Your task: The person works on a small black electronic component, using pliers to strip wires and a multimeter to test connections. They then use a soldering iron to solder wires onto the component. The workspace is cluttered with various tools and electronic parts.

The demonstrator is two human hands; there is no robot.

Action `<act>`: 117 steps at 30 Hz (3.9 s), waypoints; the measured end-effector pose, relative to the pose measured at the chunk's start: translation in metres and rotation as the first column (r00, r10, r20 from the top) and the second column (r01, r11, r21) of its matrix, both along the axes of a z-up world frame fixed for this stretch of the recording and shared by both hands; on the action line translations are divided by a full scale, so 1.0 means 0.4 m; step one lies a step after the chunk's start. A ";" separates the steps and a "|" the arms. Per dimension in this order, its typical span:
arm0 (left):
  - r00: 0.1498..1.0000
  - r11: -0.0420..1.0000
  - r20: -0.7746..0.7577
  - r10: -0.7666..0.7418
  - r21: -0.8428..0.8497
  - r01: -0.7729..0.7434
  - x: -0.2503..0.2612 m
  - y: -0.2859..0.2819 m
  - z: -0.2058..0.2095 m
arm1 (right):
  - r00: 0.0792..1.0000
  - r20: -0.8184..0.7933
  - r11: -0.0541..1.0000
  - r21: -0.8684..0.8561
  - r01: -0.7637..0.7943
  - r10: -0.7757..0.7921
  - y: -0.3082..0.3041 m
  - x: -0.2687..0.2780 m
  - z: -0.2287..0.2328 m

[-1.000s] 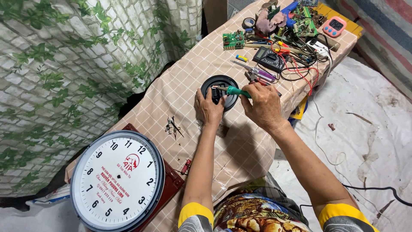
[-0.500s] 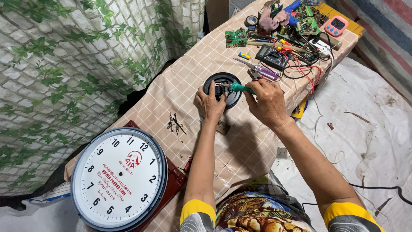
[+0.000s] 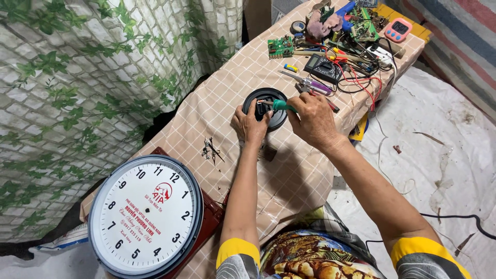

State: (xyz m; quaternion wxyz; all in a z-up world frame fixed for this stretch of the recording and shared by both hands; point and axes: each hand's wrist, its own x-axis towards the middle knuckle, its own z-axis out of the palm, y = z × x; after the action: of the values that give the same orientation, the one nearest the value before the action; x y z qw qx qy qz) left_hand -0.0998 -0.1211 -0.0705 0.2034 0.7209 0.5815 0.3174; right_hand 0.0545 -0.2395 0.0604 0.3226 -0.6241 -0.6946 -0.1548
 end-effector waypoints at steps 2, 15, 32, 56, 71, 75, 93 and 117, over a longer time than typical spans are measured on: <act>1.000 1.000 -0.009 -0.001 -0.029 0.001 -0.003 0.001 0.001 | 0.998 -0.064 1.000 -0.025 -0.019 0.017 0.002 -0.005 0.007; 0.997 0.999 -0.067 -0.028 -0.032 0.026 -0.023 -0.008 0.035 | 0.891 -0.440 0.991 -0.019 -0.133 0.112 0.023 -0.018 0.015; 0.994 0.998 -0.098 -0.054 -0.015 0.053 -0.030 0.007 0.003 | 0.813 -0.577 0.997 0.050 -0.064 0.081 0.025 -0.039 -0.047; 0.995 0.996 -0.094 -0.024 0.087 0.032 -0.028 0.010 -0.019 | 0.783 -0.620 0.999 0.018 -0.043 0.044 0.002 -0.051 -0.018; 0.992 0.999 -0.125 -0.030 -0.020 0.028 -0.023 0.028 -0.038 | 0.905 -0.424 0.980 -0.194 -0.043 -0.044 0.124 -0.004 0.071; 0.992 0.996 -0.125 -0.032 -0.086 0.022 -0.020 0.020 -0.010 | 0.910 -0.414 0.980 -0.178 -0.090 0.008 0.162 0.005 0.064; 0.996 0.999 -0.085 -0.035 -0.026 0.033 -0.025 0.015 -0.013 | 0.870 -0.479 0.986 -0.047 -0.158 0.117 0.141 0.020 0.073; 0.996 0.996 -0.071 -0.062 -0.061 0.057 -0.034 0.008 0.015 | 0.883 -0.443 0.979 -0.053 -0.195 0.152 0.142 -0.013 0.041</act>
State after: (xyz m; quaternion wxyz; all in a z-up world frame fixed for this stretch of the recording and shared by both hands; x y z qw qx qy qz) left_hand -0.1136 -0.1178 -0.0645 0.2126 0.7427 0.5759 0.2676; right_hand 0.0491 -0.1827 0.0767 0.4522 -0.5929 -0.6642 0.0524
